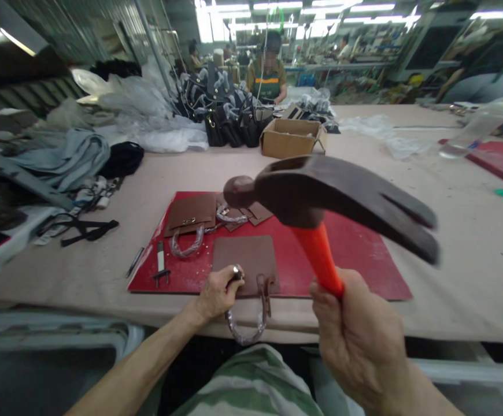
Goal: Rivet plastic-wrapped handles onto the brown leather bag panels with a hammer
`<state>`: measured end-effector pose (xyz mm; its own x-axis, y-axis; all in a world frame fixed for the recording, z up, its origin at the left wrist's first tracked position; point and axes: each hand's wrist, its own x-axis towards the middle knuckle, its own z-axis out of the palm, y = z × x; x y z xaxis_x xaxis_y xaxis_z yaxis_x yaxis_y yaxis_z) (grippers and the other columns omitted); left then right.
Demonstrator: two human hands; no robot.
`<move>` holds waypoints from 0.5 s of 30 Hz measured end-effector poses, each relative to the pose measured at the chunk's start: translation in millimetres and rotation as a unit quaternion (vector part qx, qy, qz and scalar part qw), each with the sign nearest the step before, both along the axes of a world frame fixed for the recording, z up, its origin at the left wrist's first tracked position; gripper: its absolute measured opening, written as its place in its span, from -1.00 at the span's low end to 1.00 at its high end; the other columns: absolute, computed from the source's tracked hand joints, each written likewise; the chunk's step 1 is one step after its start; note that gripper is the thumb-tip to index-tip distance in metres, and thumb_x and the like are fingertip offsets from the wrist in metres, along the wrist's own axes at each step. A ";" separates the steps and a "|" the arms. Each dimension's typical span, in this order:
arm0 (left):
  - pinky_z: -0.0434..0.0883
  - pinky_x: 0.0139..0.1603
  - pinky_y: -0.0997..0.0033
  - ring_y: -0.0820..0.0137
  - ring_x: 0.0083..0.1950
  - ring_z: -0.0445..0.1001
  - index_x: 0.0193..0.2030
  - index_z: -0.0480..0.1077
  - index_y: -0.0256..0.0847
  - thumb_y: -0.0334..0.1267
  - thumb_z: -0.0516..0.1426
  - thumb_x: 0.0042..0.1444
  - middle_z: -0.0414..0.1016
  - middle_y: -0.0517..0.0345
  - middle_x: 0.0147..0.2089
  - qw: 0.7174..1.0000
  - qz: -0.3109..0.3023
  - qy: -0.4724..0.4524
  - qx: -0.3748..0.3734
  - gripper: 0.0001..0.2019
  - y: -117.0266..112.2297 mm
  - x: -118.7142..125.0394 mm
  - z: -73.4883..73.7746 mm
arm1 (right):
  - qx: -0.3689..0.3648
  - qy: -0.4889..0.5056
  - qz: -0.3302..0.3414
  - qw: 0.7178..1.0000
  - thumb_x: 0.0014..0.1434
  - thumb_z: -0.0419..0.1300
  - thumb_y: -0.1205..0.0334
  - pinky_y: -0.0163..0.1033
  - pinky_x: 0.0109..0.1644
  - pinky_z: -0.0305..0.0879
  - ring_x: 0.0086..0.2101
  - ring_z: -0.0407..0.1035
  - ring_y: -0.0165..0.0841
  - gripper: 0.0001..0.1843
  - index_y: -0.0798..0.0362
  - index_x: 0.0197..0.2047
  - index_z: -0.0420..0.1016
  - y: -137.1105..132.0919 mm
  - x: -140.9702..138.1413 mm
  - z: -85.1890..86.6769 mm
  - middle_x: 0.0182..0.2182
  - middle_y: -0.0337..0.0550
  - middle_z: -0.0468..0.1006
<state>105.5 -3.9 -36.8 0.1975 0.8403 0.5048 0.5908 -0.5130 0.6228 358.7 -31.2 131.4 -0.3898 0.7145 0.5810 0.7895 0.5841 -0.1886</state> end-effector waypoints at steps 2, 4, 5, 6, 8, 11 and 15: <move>0.48 -0.28 0.42 0.33 -0.31 0.57 -0.15 0.39 -0.19 -0.40 0.10 0.20 0.55 0.08 -0.30 1.000 -0.001 0.007 0.008 -0.89 0.7 -0.1 -0.5 | -0.007 -0.038 0.039 0.999 0.43 -0.09 0.21 -0.24 -0.56 -0.08 -0.70 0.15 -0.43 -0.73 -0.04 -0.36 0.19 -3.6 -1.8 -7.2 -0.65 -0.34 0.28; 0.46 -0.32 0.44 0.34 -0.34 0.57 -0.15 0.39 -0.19 -0.41 0.10 0.19 0.55 0.09 -0.32 1.000 -0.003 0.009 0.010 -0.88 1.2 -0.4 -1.5 | -0.071 -0.093 0.060 0.991 0.42 -0.07 0.19 -0.21 -0.55 -0.15 -0.71 0.12 -0.42 -0.70 -0.05 -0.40 0.17 -4.4 0.2 -17.4 -0.67 -0.35 0.27; 0.46 -0.32 0.44 0.34 -0.34 0.57 -0.15 0.39 -0.19 -0.41 0.10 0.19 0.55 0.09 -0.32 1.000 -0.003 0.006 0.008 -0.88 1.2 -0.6 -2.0 | -0.119 -0.099 0.049 0.987 0.41 -0.06 0.15 -0.21 -0.55 -0.16 -0.70 0.13 -0.41 -0.70 -0.05 -0.40 0.18 -3.1 2.9 -22.9 -0.67 -0.35 0.29; 0.46 -0.31 0.44 0.34 -0.33 0.57 -0.16 0.39 -0.19 -0.41 0.10 0.19 0.55 0.09 -0.32 1.000 -0.002 0.001 0.002 -0.89 1.1 -1.0 -2.4 | -0.170 -0.085 0.027 0.981 0.41 -0.06 0.10 -0.22 -0.53 -0.15 -0.68 0.15 -0.39 -0.69 -0.05 -0.39 0.19 -0.4 6.6 -28.7 -0.66 -0.34 0.30; 0.48 -0.25 0.43 0.34 -0.29 0.57 -0.16 0.38 -0.18 -0.39 0.11 0.21 0.55 0.09 -0.30 1.000 -0.005 -0.012 -0.012 -0.90 0.7 -2.0 -2.7 | -0.276 -0.025 -0.021 0.961 0.39 -0.08 0.00 -0.24 -0.51 -0.07 -0.65 0.18 -0.38 -0.66 -0.06 -0.40 0.19 9.4 16.1 -42.2 -0.65 -0.33 0.31; 0.48 -0.21 0.42 0.34 -0.26 0.57 -0.15 0.38 -0.18 -0.39 0.11 0.22 0.56 0.09 -0.27 0.999 -0.017 -0.028 -0.025 -0.91 0.3 -3.9 -1.8 | -0.388 0.046 -0.079 0.917 0.36 -0.11 -0.02 -0.27 -0.49 0.06 -0.61 0.19 -0.36 -0.63 -0.07 -0.45 0.16 31.1 31.3 -69.0 -0.65 -0.32 0.28; 0.48 -0.18 0.42 0.36 -0.23 0.56 -0.14 0.40 -0.18 -0.37 0.11 0.24 0.56 0.10 -0.26 0.998 -0.024 -0.045 -0.038 -0.92 0.1 -5.7 0.8 | -0.340 -0.037 -0.174 0.923 0.32 -0.07 0.13 -0.19 -0.35 0.24 -0.45 0.37 -0.24 -0.71 0.02 -0.35 0.36 53.4 37.6 -101.9 -0.47 -0.08 0.48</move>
